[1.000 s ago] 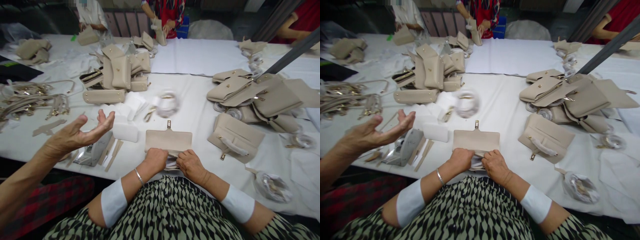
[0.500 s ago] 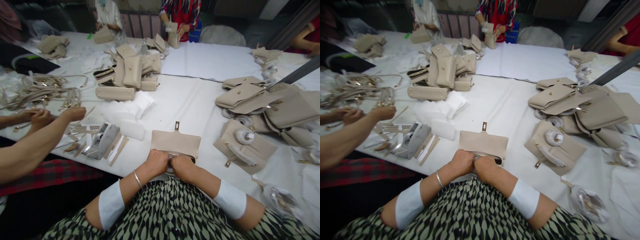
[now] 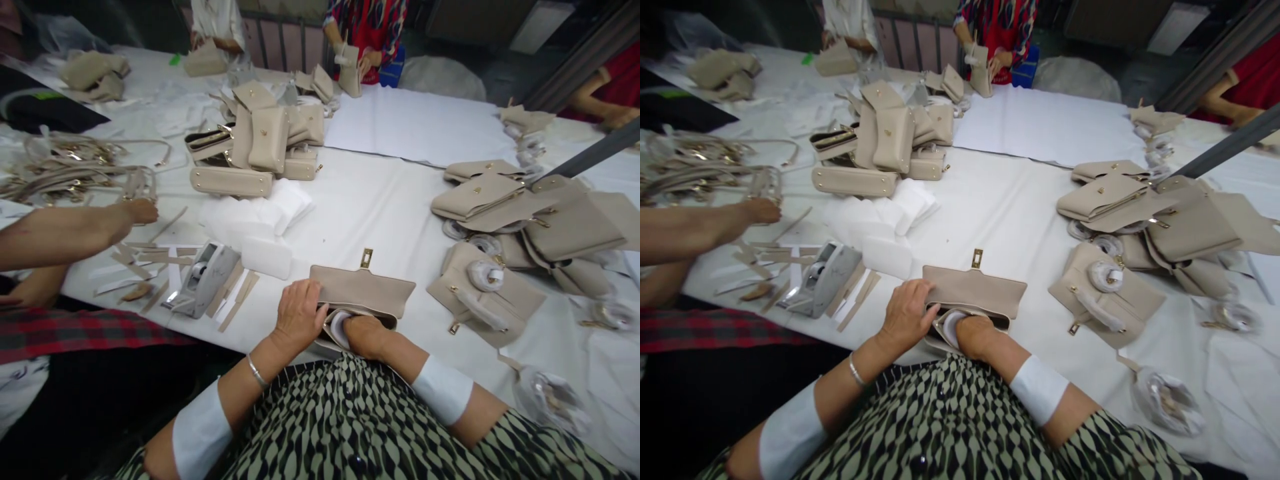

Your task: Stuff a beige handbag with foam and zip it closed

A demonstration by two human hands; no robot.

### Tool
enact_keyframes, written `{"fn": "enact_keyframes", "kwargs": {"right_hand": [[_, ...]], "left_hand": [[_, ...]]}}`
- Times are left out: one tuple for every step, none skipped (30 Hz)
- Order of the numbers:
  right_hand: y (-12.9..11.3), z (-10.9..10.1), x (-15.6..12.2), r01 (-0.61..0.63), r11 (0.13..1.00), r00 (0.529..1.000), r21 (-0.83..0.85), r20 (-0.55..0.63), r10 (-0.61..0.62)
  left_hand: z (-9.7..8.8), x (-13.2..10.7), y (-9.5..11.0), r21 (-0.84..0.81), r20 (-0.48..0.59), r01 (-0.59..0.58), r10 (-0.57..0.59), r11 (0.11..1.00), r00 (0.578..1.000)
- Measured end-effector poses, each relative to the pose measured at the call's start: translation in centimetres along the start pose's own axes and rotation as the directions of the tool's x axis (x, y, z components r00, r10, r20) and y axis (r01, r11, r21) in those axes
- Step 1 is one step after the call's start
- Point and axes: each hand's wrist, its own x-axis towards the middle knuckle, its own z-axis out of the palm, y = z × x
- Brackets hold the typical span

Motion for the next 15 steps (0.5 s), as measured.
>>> {"fn": "enact_keyframes", "kwargs": {"right_hand": [[0.0, -0.1, 0.0, 0.004, 1.0, 1.0, 0.011, 0.014, -0.004], [0.1, -0.2, 0.1, 0.013, 1.0, 1.0, 0.022, 0.027, -0.014], [0.1, -0.3, 0.1, 0.028, 0.999, 0.999, 0.03, 0.04, -0.029], [0.2, -0.4, 0.2, 0.048, 0.998, 0.997, 0.037, 0.054, -0.05], [0.2, -0.5, 0.4, 0.076, 0.996, 0.994, 0.046, 0.073, -0.079], [0.3, -0.6, 0.5, 0.106, 0.993, 0.989, 0.059, 0.094, -0.112], [0.4, -0.7, 0.6, 0.134, 0.988, 0.983, 0.077, 0.115, -0.142], [0.5, -0.8, 0.7, 0.151, 0.984, 0.978, 0.099, 0.131, -0.163], [0.6, -0.7, 0.8, 0.153, 0.981, 0.975, 0.12, 0.142, -0.169], [0.7, -0.7, 0.8, 0.14, 0.98, 0.976, 0.138, 0.146, -0.16], [0.8, -0.5, 0.8, 0.113, 0.983, 0.981, 0.147, 0.142, -0.134], [0.9, -0.3, 0.8, 0.077, 0.986, 0.986, 0.147, 0.134, -0.097], [1.1, -0.1, 0.8, 0.04, 0.989, 0.99, 0.143, 0.128, -0.058], [1.3, 0.2, 0.8, 0.008, 0.99, 0.992, 0.138, 0.124, -0.025], [1.4, 0.4, 0.9, -0.015, 0.991, 0.992, 0.135, 0.124, -0.002]], "left_hand": [[0.5, 0.0, -0.6, -0.092, -0.068, 0.076, -0.082, 0.993, 0.994], [1.4, 0.0, -1.2, -0.221, -0.106, 0.157, -0.184, 0.963, 0.977], [2.4, 0.2, -1.6, -0.374, -0.109, 0.245, -0.304, 0.895, 0.946], [3.6, 0.4, -2.0, -0.527, -0.076, 0.32, -0.419, 0.787, 0.905], [4.7, 0.6, -2.2, -0.661, -0.016, 0.364, -0.497, 0.656, 0.867], [5.7, 0.8, -2.3, -0.766, 0.057, 0.376, -0.527, 0.522, 0.848], [6.5, 0.9, -2.3, -0.841, 0.121, 0.362, -0.511, 0.403, 0.851], [7.0, 1.0, -2.2, -0.892, 0.159, 0.331, -0.471, 0.308, 0.868], [7.3, 1.0, -2.0, -0.926, 0.169, 0.292, -0.428, 0.24, 0.888], [7.3, 1.0, -1.8, -0.947, 0.16, 0.256, -0.403, 0.195, 0.901], [7.2, 0.9, -1.6, -0.958, 0.145, 0.229, -0.398, 0.171, 0.906], [7.0, 0.7, -1.5, -0.963, 0.129, 0.211, -0.402, 0.166, 0.906], [6.7, 0.6, -1.3, -0.964, 0.115, 0.2, -0.404, 0.175, 0.907], [6.5, 0.5, -1.2, -0.962, 0.103, 0.194, -0.403, 0.192, 0.909], [6.3, 0.3, -1.1, -0.958, 0.095, 0.192, -0.4, 0.212, 0.912]]}}
